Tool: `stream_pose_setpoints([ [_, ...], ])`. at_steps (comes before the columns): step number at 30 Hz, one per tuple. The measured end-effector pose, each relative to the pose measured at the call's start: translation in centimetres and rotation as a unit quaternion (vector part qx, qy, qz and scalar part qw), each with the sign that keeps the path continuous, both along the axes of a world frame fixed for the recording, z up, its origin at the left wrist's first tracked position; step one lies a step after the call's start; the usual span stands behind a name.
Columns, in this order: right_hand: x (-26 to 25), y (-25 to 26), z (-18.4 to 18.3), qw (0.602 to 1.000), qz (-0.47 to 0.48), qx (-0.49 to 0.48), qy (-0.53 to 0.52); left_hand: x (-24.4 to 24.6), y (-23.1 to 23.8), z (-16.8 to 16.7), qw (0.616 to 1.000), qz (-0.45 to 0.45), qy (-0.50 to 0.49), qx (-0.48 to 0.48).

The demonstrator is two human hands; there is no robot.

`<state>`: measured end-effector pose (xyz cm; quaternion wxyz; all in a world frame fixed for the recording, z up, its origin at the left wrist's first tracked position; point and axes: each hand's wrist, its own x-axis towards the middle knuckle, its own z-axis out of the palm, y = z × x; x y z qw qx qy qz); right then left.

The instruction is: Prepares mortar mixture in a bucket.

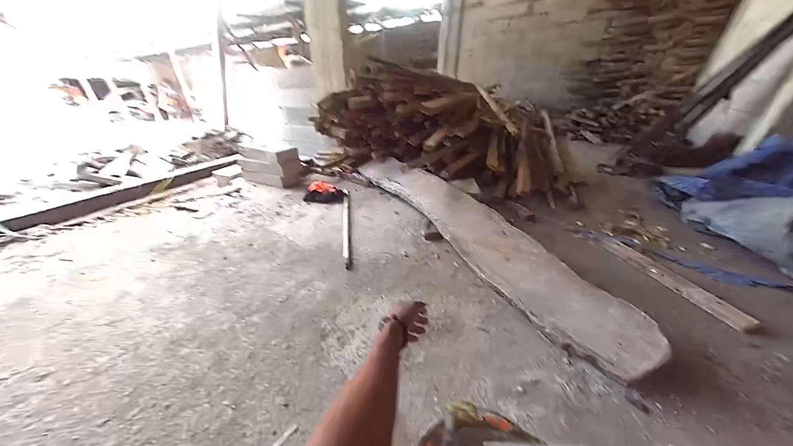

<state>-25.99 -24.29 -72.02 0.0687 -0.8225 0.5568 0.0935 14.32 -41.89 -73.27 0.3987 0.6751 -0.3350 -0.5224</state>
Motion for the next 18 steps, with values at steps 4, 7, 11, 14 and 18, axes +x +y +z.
stream_pose_setpoints([
  [4, -2.1, 0.4, -0.1, 0.999, -0.031, -0.001, 0.009, -0.6, -0.4, -1.0, 1.000, -0.023, 0.019, 0.009],
  [7, -3.1, 0.1, -1.0, 0.996, -0.060, 0.054, 0.023, -1.4, -0.5, -0.6, 1.000, -0.027, 0.005, 0.013],
  [11, -4.2, 0.2, -2.0, 0.993, -0.090, 0.073, 0.006, -2.6, 0.2, 0.5, 0.999, -0.027, -0.020, 0.022],
  [14, -5.3, 0.2, -1.1, 0.981, -0.146, 0.099, -0.083, -1.9, -0.5, -0.1, 0.999, -0.021, -0.021, 0.020],
  [18, -9.7, 3.8, 0.6, 0.900, -0.305, 0.138, -0.278, -2.9, 0.2, -0.2, 0.999, -0.018, -0.036, 0.023],
])
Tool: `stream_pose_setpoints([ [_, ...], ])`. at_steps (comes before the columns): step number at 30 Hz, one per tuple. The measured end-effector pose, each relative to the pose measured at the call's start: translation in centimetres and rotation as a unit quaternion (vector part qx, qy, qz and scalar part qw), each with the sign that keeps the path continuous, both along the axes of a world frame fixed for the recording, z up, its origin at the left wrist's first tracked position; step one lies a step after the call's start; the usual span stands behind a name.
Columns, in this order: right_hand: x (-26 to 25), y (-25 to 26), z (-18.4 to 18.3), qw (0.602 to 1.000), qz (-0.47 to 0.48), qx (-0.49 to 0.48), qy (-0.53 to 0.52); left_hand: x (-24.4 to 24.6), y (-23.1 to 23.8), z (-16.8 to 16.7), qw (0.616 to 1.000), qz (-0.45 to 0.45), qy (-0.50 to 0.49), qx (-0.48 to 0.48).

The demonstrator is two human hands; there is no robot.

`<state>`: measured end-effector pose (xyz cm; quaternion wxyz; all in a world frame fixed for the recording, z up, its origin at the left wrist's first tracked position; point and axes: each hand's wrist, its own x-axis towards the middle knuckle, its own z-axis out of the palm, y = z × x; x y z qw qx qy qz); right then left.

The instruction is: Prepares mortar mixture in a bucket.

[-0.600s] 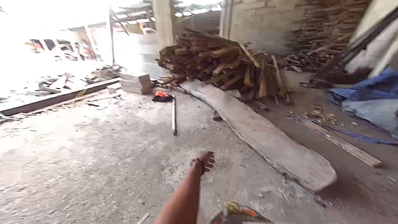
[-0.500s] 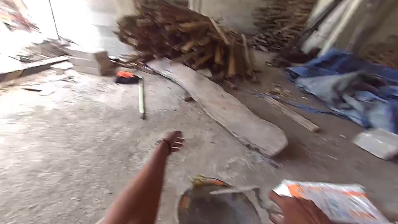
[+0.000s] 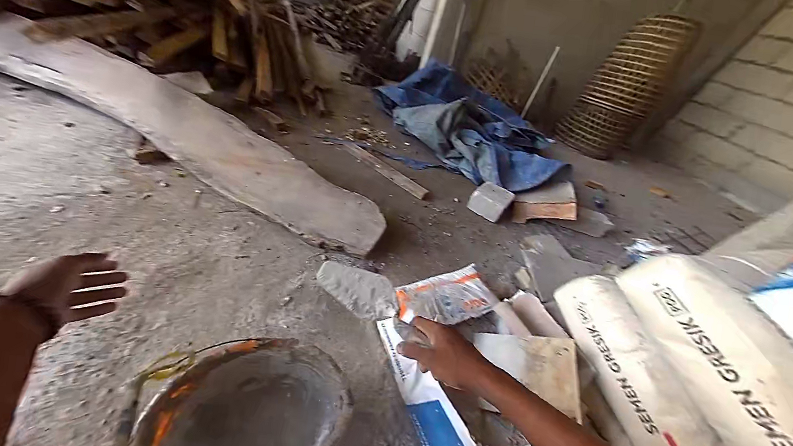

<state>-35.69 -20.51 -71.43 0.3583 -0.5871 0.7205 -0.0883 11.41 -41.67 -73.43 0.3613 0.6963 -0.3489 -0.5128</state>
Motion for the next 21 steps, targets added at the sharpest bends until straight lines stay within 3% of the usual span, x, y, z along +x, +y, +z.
stream_pose_setpoints([
  [3, -4.6, 6.1, -0.6, 0.987, -0.152, 0.029, -0.045, -1.2, 1.5, 1.1, 1.000, 0.004, -0.012, -0.003],
  [8, -10.1, 13.7, -5.9, 0.960, -0.256, 0.088, 0.079, -0.3, 0.3, -1.6, 0.999, 0.010, -0.009, 0.036],
  [16, -8.6, 6.6, -9.7, 0.923, -0.265, 0.118, 0.254, 0.3, 0.0, -2.7, 0.998, 0.025, -0.015, 0.056],
  [21, -9.5, 4.6, -13.5, 0.945, -0.242, 0.097, 0.197, 1.4, 0.0, -2.1, 0.998, 0.058, -0.005, 0.036],
])
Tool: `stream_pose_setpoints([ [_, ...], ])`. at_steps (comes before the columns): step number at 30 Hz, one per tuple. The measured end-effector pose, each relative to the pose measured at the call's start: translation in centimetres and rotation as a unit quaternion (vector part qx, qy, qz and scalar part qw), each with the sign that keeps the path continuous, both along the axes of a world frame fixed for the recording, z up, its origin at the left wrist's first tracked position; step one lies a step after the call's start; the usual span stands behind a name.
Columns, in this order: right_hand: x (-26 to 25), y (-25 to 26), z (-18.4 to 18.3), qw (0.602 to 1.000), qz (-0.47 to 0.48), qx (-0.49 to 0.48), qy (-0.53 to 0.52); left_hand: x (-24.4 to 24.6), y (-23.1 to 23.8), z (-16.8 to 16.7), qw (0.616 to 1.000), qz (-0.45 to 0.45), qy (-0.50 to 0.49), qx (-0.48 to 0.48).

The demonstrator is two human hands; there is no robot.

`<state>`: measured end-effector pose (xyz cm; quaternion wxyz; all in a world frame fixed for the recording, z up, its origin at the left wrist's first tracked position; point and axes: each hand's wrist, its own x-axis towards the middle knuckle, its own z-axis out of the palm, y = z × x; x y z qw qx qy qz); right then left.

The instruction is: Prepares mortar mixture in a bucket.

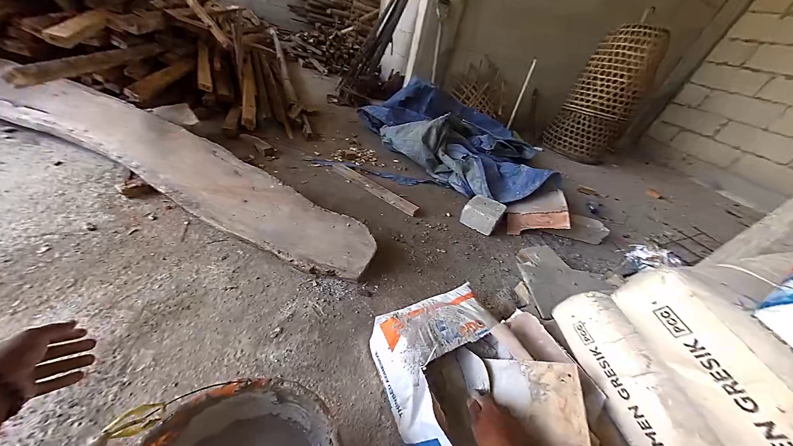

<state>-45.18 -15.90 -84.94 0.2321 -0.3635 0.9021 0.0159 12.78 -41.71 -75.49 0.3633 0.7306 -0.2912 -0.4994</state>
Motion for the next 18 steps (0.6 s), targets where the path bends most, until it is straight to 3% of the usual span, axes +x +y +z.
stream_pose_setpoints([
  [5, -1.1, 1.9, -0.8, 0.995, -0.021, 0.015, -0.098, 1.6, -1.7, -2.1, 0.999, 0.029, 0.026, -0.003],
  [10, -1.4, 3.5, -1.2, 0.976, -0.078, 0.024, -0.204, 2.3, -3.0, -3.8, 1.000, 0.002, 0.016, 0.006],
  [15, -0.3, 2.9, -1.6, 0.932, -0.177, -0.039, -0.314, 1.5, -3.0, 0.6, 0.998, -0.062, -0.013, 0.000],
  [18, 0.2, 3.6, -1.8, 0.916, -0.175, -0.042, -0.358, -0.1, -3.0, 3.6, 0.994, -0.102, -0.041, -0.023],
])
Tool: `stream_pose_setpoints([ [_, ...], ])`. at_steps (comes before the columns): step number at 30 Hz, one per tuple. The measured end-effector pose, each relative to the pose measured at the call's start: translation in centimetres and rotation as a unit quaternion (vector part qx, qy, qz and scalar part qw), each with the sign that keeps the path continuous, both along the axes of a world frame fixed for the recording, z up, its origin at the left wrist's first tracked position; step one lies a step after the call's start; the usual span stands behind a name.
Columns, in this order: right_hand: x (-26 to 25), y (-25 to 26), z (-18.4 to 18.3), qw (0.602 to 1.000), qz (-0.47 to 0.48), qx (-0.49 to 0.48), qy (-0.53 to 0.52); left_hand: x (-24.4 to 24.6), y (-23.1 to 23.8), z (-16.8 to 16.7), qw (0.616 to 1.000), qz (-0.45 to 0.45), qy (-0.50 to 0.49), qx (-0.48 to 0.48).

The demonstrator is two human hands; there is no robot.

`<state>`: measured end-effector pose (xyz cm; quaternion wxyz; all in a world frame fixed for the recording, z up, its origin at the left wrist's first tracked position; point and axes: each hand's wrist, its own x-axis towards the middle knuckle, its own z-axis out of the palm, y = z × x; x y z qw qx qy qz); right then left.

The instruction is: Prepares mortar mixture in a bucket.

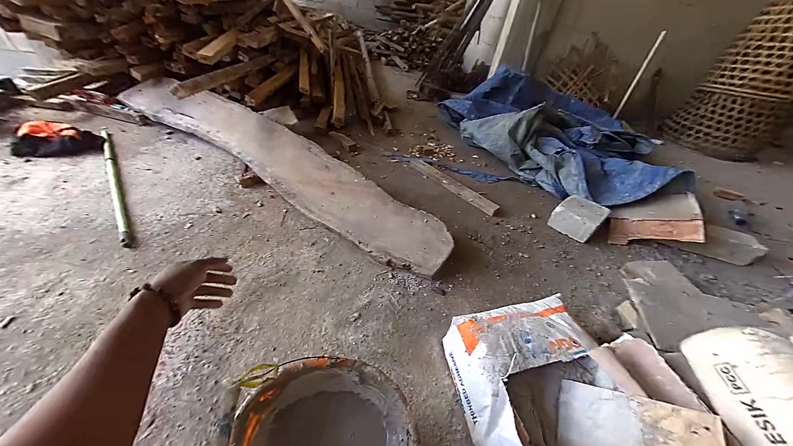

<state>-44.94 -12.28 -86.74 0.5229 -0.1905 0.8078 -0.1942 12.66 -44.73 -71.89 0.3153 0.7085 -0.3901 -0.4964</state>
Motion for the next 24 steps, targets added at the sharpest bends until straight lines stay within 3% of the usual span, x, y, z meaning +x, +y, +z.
stream_pose_setpoints([
  [6, 0.8, -3.0, -0.3, 0.992, -0.086, -0.004, -0.089, -2.8, 0.2, 0.8, 0.999, 0.004, 0.028, -0.029],
  [10, 0.2, -1.7, -0.7, 0.980, -0.125, -0.017, -0.151, -4.4, 0.2, 0.7, 0.999, -0.017, 0.033, -0.013],
  [24, -1.1, 5.1, 9.0, 0.994, -0.086, -0.050, -0.036, -1.1, 0.6, -4.7, 0.996, 0.021, 0.017, 0.081],
])
